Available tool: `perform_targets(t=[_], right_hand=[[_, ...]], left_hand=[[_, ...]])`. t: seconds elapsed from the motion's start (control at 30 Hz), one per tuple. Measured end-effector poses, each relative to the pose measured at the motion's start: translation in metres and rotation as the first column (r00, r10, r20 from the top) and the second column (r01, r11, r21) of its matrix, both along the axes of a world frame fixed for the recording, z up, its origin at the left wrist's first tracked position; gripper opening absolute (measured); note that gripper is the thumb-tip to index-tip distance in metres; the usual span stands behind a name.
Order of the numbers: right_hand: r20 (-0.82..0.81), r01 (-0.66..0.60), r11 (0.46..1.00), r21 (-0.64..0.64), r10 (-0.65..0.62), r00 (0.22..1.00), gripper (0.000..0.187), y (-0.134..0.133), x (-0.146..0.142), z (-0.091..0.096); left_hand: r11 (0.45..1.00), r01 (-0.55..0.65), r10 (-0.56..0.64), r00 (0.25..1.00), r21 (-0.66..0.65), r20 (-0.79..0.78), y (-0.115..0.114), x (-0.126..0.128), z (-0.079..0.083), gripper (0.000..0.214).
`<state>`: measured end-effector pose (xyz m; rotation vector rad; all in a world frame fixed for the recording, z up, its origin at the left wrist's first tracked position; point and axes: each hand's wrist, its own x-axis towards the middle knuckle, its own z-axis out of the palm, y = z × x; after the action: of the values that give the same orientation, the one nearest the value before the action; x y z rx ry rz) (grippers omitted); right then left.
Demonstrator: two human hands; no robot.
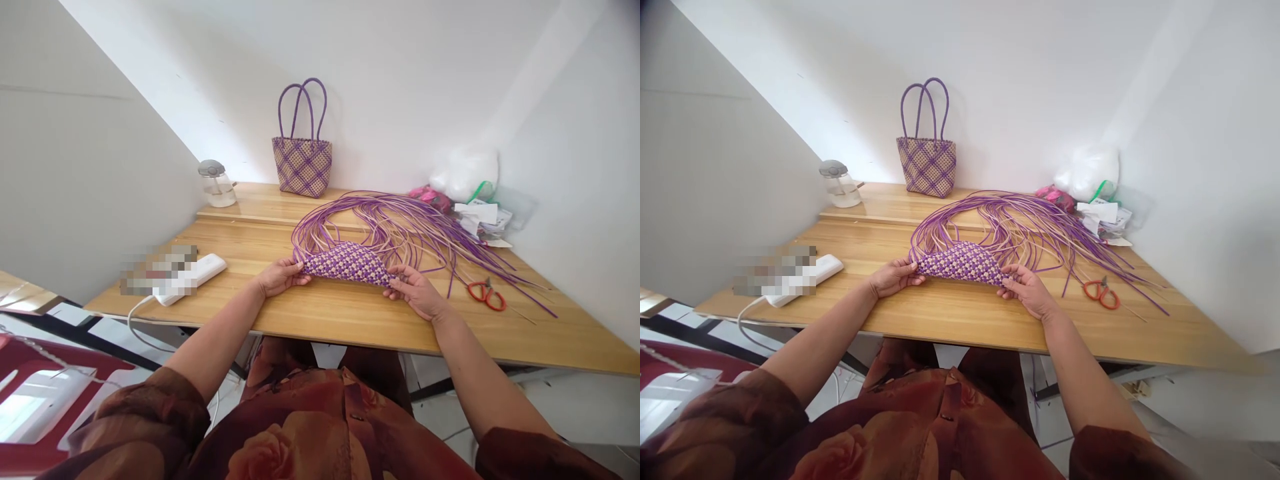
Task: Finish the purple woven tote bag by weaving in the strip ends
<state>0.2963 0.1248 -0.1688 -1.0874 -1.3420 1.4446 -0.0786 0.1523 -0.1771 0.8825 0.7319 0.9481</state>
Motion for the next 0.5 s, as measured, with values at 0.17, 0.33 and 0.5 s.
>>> perform_targets(t=[0.17, 0.33, 0.5], right_hand=[[0.026, 0.007, 1.0, -0.015, -0.006, 1.0, 0.053, 0.0, 0.001, 0.0], [0.031, 0.049, 0.998, -0.028, -0.048, 0.998, 0.059, 0.005, 0.003, -0.004], [0.078, 0.055, 0.998, -0.025, -0.053, 0.996, 0.058, 0.007, 0.004, -0.006]], left_hand=[[1.0, -0.02, 0.02, 0.999, 0.009, -0.034, -0.001, 0.003, 0.003, 0.013], [0.991, -0.114, 0.123, 0.982, 0.068, -0.145, -0.012, 0.012, 0.006, 0.028], [0.843, -0.352, 0.533, 0.642, 0.406, -0.551, -0.037, -0.032, 0.033, 0.046]])
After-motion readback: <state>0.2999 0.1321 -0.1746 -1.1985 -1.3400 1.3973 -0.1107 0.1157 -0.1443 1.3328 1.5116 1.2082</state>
